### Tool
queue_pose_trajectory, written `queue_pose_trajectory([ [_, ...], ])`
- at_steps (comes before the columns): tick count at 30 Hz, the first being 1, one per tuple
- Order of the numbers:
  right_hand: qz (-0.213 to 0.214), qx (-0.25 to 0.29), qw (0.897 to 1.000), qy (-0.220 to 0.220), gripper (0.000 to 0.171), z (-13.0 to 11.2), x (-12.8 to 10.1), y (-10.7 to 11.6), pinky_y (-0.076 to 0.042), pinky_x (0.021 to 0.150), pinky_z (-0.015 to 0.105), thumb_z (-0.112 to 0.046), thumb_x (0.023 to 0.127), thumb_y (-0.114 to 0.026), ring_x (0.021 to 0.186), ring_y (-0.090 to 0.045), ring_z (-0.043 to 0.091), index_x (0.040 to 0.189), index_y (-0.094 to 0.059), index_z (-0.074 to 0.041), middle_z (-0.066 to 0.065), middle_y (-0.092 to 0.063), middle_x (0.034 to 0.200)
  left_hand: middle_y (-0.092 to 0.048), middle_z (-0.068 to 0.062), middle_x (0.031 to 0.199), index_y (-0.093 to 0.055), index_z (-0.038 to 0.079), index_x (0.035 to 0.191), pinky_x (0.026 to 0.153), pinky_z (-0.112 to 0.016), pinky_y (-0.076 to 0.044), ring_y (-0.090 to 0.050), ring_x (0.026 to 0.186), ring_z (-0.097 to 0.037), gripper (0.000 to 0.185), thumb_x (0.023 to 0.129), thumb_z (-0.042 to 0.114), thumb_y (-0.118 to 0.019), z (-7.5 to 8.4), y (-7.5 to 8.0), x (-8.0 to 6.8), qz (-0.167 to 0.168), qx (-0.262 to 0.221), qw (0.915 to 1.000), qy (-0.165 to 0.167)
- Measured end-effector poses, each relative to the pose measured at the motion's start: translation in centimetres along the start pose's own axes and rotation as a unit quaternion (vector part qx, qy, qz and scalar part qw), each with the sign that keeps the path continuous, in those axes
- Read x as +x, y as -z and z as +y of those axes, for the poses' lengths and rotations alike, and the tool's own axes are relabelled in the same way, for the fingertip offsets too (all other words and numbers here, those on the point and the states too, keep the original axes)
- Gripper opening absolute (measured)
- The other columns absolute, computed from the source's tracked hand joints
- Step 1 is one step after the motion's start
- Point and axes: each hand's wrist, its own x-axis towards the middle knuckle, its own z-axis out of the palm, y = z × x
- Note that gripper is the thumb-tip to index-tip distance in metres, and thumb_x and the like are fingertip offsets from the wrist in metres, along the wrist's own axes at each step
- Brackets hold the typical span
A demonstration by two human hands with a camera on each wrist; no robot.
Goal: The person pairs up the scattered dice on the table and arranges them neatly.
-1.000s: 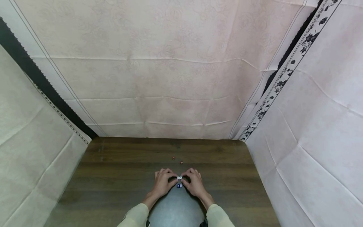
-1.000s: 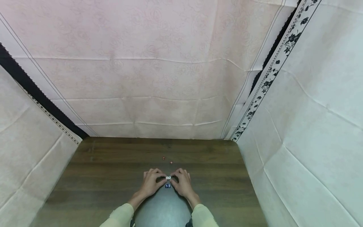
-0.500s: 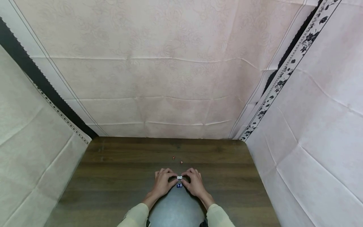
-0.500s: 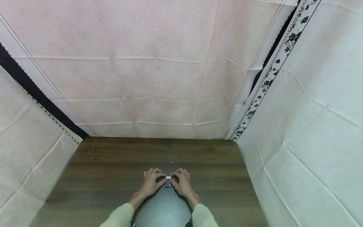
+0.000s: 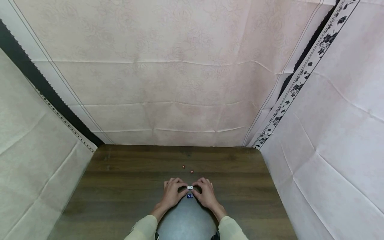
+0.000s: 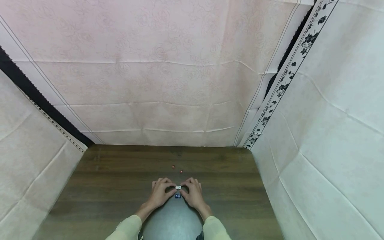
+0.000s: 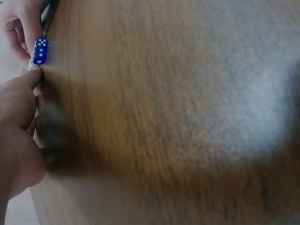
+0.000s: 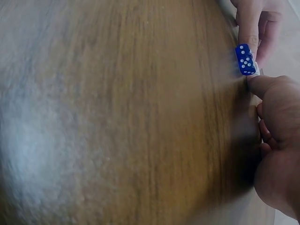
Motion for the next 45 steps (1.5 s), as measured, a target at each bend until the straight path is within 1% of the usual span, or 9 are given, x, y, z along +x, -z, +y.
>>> queue_pose_trajectory([
  [9, 0.01, -0.001, 1.0, -0.002, 0.014, 0.0, -0.1, -0.2, -0.036, 0.094, 0.038, -0.023, 0.102, -0.086, 0.106, -0.056, 0.018, 0.117, -0.085, -0.02, 0.0, -0.069, 0.115, -0.078, 0.004, 0.11, -0.09, 0.023, 0.112, 0.093, -0.047, -0.035, -0.063, 0.106, -0.021, 0.016, 0.097, 0.027, -0.092, 0.1, 0.1, 0.0, -0.002, -0.001, 1.0, 0.001],
  [21, 0.002, 0.005, 1.0, -0.004, 0.015, 0.1, 0.0, -0.2, -0.037, 0.096, 0.039, -0.023, 0.102, -0.087, 0.108, -0.058, 0.018, 0.116, -0.085, -0.02, -0.001, -0.07, 0.115, -0.078, 0.006, 0.109, -0.09, 0.024, 0.111, 0.091, -0.046, -0.034, -0.063, 0.105, -0.019, 0.015, 0.097, 0.028, -0.092, -0.1, 0.0, 0.0, -0.004, 0.001, 1.0, 0.005],
  [26, -0.014, 0.013, 1.0, 0.004, 0.017, 0.1, -0.1, 0.4, -0.041, 0.099, 0.043, -0.022, 0.103, -0.086, 0.11, -0.06, 0.019, 0.119, -0.085, -0.019, -0.001, -0.071, 0.117, -0.078, 0.006, 0.109, -0.09, 0.024, 0.112, 0.09, -0.044, -0.032, -0.062, 0.104, -0.019, 0.016, 0.097, 0.028, -0.092, -0.1, 0.0, -0.1, -0.001, 0.004, 1.0, 0.001],
  [31, -0.021, 0.025, 0.999, 0.01, 0.018, 0.2, 0.0, 1.4, -0.051, 0.101, 0.046, -0.02, 0.104, -0.084, 0.113, -0.065, 0.021, 0.122, -0.084, -0.017, -0.002, -0.074, 0.119, -0.078, 0.006, 0.109, -0.09, 0.025, 0.112, 0.09, -0.043, -0.032, -0.062, 0.104, -0.019, 0.017, 0.095, 0.028, -0.093, -0.1, 0.0, -0.2, 0.004, 0.002, 0.9999, -0.009],
  [34, -0.017, 0.028, 0.999, 0.012, 0.017, 0.3, 0.2, 1.9, -0.055, 0.101, 0.046, -0.021, 0.105, -0.082, 0.114, -0.069, 0.022, 0.122, -0.084, -0.015, -0.002, -0.076, 0.118, -0.078, 0.006, 0.11, -0.089, 0.025, 0.112, 0.09, -0.044, -0.032, -0.062, 0.104, -0.019, 0.017, 0.095, 0.027, -0.094, -0.1, 0.0, -0.2, 0.004, 0.0, 0.9999, -0.01],
  [37, -0.004, 0.031, 0.999, 0.013, 0.017, 0.3, 0.8, 2.2, -0.056, 0.101, 0.047, -0.019, 0.105, -0.083, 0.113, -0.072, 0.024, 0.12, -0.084, -0.012, 0.0, -0.078, 0.117, -0.078, 0.005, 0.11, -0.09, 0.024, 0.112, 0.092, -0.044, -0.032, -0.062, 0.105, -0.02, 0.018, 0.095, 0.026, -0.094, 0.0, 0.0, -0.2, 0.003, -0.005, 1.0, -0.004],
  [39, 0.005, 0.029, 1.0, 0.006, 0.016, 0.5, 1.3, 2.4, -0.056, 0.098, 0.043, -0.018, 0.104, -0.084, 0.11, -0.072, 0.023, 0.118, -0.084, -0.011, 0.001, -0.078, 0.115, -0.078, 0.005, 0.11, -0.09, 0.023, 0.112, 0.092, -0.044, -0.033, -0.062, 0.106, -0.02, 0.018, 0.095, 0.026, -0.094, 0.0, 0.0, -0.2, 0.002, -0.008, 1.0, 0.0],
  [42, 0.014, 0.025, 1.0, -0.007, 0.016, 0.6, 2.1, 2.4, -0.056, 0.095, 0.041, -0.017, 0.103, -0.085, 0.108, -0.07, 0.022, 0.117, -0.084, -0.01, 0.003, -0.078, 0.114, -0.079, 0.005, 0.111, -0.09, 0.023, 0.112, 0.092, -0.045, -0.033, -0.063, 0.106, -0.02, 0.018, 0.095, 0.026, -0.094, 0.0, 0.0, -0.2, 0.002, -0.007, 1.0, 0.001],
  [45, 0.021, 0.019, 0.999, -0.017, 0.016, 0.5, 2.8, 2.3, -0.056, 0.095, 0.042, -0.016, 0.103, -0.085, 0.108, -0.07, 0.024, 0.117, -0.084, -0.009, 0.004, -0.079, 0.114, -0.079, 0.005, 0.111, -0.09, 0.024, 0.113, 0.093, -0.044, -0.033, -0.063, 0.107, -0.02, 0.018, 0.096, 0.027, -0.093, -0.1, 0.0, -0.2, -0.002, -0.008, 1.0, 0.001],
])
